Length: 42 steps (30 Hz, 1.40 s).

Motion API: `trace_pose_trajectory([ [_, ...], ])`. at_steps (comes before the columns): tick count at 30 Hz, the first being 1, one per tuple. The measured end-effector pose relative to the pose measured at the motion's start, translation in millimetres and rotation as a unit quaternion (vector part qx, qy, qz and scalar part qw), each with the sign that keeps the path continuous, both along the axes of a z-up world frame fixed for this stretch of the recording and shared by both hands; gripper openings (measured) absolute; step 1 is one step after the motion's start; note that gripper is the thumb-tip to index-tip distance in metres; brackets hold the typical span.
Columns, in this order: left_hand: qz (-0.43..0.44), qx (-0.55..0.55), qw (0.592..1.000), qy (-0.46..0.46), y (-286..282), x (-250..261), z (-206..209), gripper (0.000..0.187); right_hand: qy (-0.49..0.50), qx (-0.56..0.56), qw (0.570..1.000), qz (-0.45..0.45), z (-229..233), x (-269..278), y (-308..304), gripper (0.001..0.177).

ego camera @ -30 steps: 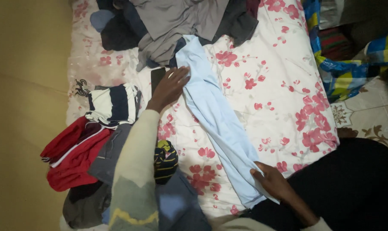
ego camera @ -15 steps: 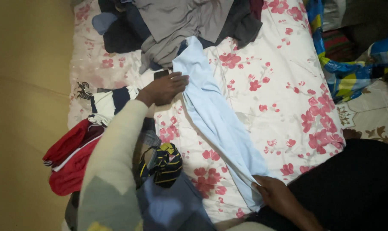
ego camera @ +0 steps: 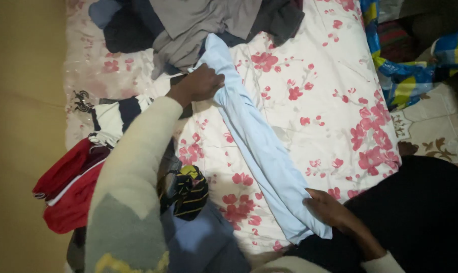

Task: Folding a light blue button-down shirt on a bed

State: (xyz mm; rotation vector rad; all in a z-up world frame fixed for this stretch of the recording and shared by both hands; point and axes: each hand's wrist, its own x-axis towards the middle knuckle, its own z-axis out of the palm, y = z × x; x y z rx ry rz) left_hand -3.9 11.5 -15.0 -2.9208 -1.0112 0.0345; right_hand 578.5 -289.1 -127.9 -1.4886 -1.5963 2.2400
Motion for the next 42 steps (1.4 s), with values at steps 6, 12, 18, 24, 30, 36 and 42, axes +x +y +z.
trace_pose_trajectory([
  [6, 0.231, -0.195, 0.953, -0.024, 7, 25, 44, 0.072, -0.063, 0.020, 0.997, -0.032, -7, -2, 4, 0.032],
  [12, 0.174, -0.100, 0.978, 0.052, 36, 18, 21, 0.083, -0.171, 0.123, 0.976, 0.062, -90, 3, -12, 0.056],
  [18, -0.013, 0.030, 0.998, 0.045, 67, 33, 14, 0.065, -0.178, 0.164, 0.967, 0.084, -59, 5, -19, 0.032],
  [24, -0.070, 0.010, 0.996, 0.061, 99, 42, 19, 0.080, -0.206, 0.147, 0.957, 0.139, -42, -6, -12, 0.025],
  [30, 0.067, 0.187, 0.976, 0.089, 112, 41, -33, 0.051, -0.189, 0.193, 0.959, 0.084, -71, 2, -21, 0.055],
  [36, 0.090, 0.323, 0.936, 0.107, 100, 54, -100, 0.010, -0.241, 0.155, 0.946, 0.148, -53, -5, -35, 0.063],
  [42, 0.066, 0.351, 0.933, -0.034, 76, 106, -5, 0.037, -0.214, 0.152, 0.957, 0.125, -21, -10, -15, 0.026],
])
